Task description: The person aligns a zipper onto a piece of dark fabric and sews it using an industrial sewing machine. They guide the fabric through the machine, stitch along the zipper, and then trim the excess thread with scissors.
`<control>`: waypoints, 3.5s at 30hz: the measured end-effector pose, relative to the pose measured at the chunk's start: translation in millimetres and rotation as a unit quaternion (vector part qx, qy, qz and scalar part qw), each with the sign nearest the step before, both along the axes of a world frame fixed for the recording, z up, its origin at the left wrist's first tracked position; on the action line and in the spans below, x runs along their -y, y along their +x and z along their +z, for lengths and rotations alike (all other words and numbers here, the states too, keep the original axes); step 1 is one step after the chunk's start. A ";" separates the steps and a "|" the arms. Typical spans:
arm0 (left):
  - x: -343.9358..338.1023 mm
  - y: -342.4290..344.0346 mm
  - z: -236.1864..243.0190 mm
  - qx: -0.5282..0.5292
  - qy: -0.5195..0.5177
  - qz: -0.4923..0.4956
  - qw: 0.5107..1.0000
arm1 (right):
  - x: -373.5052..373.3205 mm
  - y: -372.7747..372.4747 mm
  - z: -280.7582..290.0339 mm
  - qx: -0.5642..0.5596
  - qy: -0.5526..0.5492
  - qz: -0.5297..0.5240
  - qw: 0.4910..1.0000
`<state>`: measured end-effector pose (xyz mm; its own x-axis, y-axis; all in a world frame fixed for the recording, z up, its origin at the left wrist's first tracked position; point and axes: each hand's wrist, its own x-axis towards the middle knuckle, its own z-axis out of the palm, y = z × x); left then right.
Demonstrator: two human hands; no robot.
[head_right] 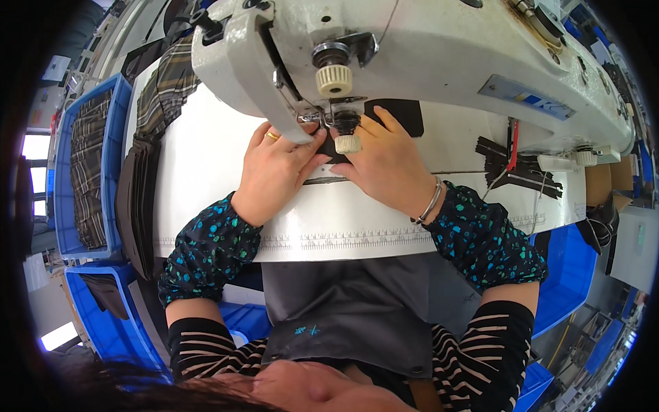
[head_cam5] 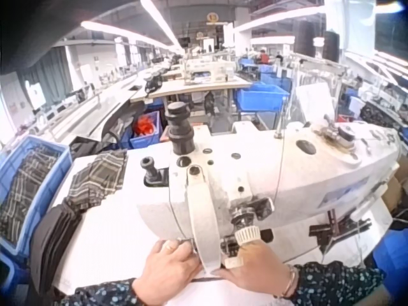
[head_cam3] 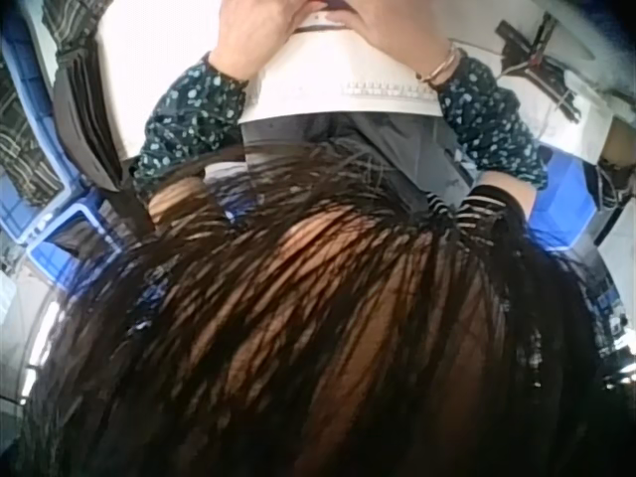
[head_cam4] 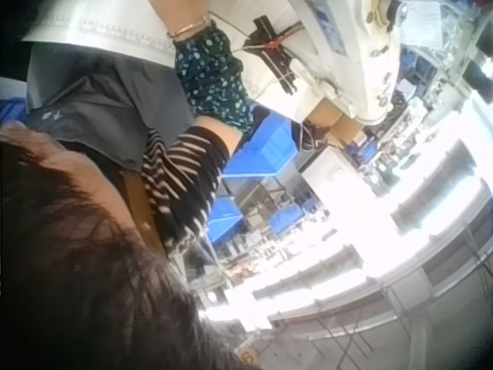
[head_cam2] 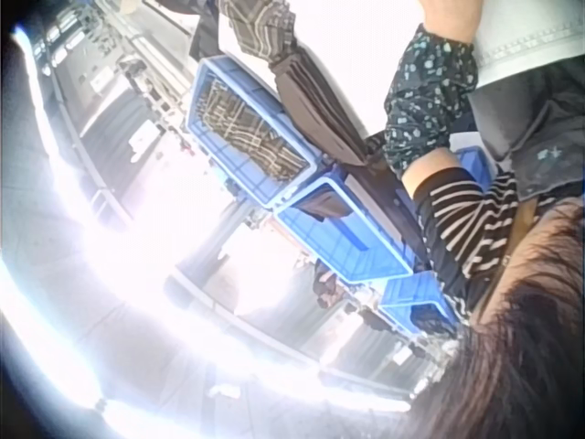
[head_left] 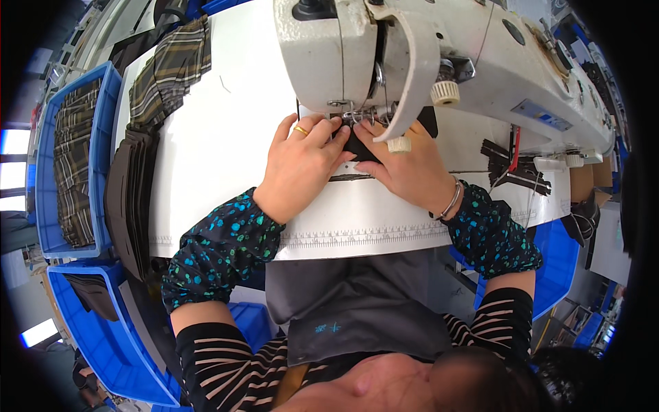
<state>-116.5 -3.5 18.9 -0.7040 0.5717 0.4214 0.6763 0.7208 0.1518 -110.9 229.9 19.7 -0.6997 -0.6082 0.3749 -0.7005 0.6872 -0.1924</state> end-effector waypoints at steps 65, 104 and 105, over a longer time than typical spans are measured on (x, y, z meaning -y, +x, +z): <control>-6.3 4.1 -3.2 -0.033 0.000 0.021 0.999 | -328.8 41.1 84.4 -0.388 -0.203 -0.461 0.771; 1.8 14.2 7.2 0.027 -0.038 0.010 0.999 | 1.9 12.9 22.1 -0.028 0.083 -0.024 0.996; 1.2 15.5 6.8 0.030 -0.044 0.014 0.998 | 1.5 13.4 22.3 -0.026 0.083 -0.025 0.996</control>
<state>-101.0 -4.6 25.7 -0.7420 0.5850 0.3273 0.6478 0.7514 0.1257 -97.5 228.3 42.1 -0.7135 -0.6289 0.3090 -0.6699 0.7415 -0.0379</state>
